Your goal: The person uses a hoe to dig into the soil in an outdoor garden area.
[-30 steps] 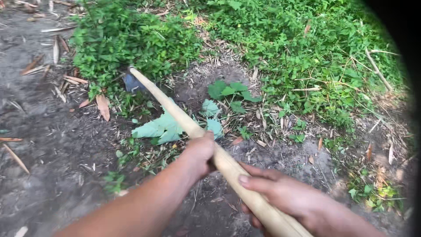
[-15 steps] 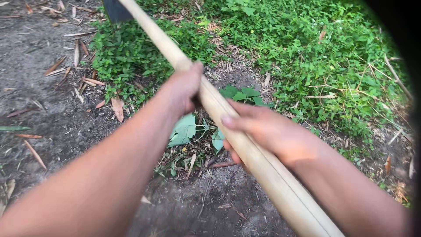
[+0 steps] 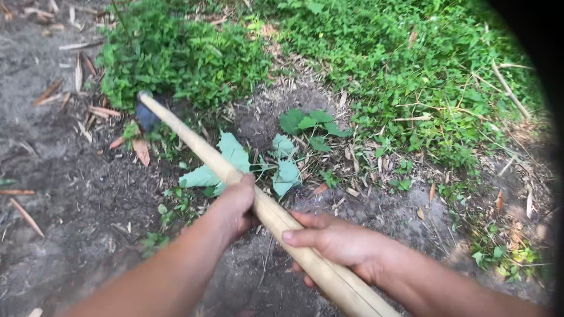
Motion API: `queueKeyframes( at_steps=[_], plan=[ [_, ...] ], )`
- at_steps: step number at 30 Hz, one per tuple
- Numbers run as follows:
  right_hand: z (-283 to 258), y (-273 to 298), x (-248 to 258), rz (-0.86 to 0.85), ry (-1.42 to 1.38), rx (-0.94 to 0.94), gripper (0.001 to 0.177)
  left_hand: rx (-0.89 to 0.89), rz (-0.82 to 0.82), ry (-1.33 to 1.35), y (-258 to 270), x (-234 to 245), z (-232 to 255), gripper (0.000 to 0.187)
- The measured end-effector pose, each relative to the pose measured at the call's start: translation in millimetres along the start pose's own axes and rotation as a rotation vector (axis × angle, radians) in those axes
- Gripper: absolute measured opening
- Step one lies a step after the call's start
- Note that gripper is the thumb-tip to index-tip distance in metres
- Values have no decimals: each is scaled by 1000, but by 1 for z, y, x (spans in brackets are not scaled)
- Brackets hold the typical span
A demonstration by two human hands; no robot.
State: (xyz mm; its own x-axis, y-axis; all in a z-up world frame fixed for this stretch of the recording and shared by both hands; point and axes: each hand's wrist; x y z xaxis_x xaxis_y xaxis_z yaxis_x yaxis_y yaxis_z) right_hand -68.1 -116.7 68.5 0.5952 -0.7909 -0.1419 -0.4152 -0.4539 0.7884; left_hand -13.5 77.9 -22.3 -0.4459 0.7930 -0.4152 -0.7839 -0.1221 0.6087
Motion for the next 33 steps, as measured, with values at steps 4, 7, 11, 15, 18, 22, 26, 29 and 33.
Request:
queueKeyframes(
  at_steps=[4,7,11,15,18,22,26,29,33],
  plan=[
    [5,31,8,12,-4,-38,64,-29,3,150,26,-21,-11,49],
    [9,53,15,-65,123,26,61,-66,43,207,41,-25,-27,45],
    [20,75,11,-112,298,158,63,-86,78,326,60,-20,-43,47],
    [27,94,0,-78,363,261,60,-162,88,274,88,-13,-35,40],
    [13,101,-16,-45,381,342,56,-227,45,218,99,-13,-1,40],
    [-29,82,-51,22,282,405,65,-378,-49,160,75,-3,72,40],
    [-81,37,-93,65,201,387,67,-503,-152,33,26,24,150,50],
    [-102,-7,-112,108,167,402,66,-418,-155,-2,-8,51,169,55],
    [-65,-44,-127,-35,-9,229,68,-243,-62,-34,-22,86,115,52]
  ],
)
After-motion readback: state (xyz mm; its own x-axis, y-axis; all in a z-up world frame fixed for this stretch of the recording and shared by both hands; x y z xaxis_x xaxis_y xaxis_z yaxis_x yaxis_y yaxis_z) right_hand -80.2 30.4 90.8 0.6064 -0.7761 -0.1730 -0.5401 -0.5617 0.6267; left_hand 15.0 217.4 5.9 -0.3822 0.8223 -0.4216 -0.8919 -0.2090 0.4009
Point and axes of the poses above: each hand's wrist, its own y-axis away from the middle knuckle, its own x-axis out of the back of the hand, z = x × y, and after that the axes turned 8 degrees about -x, right-handed
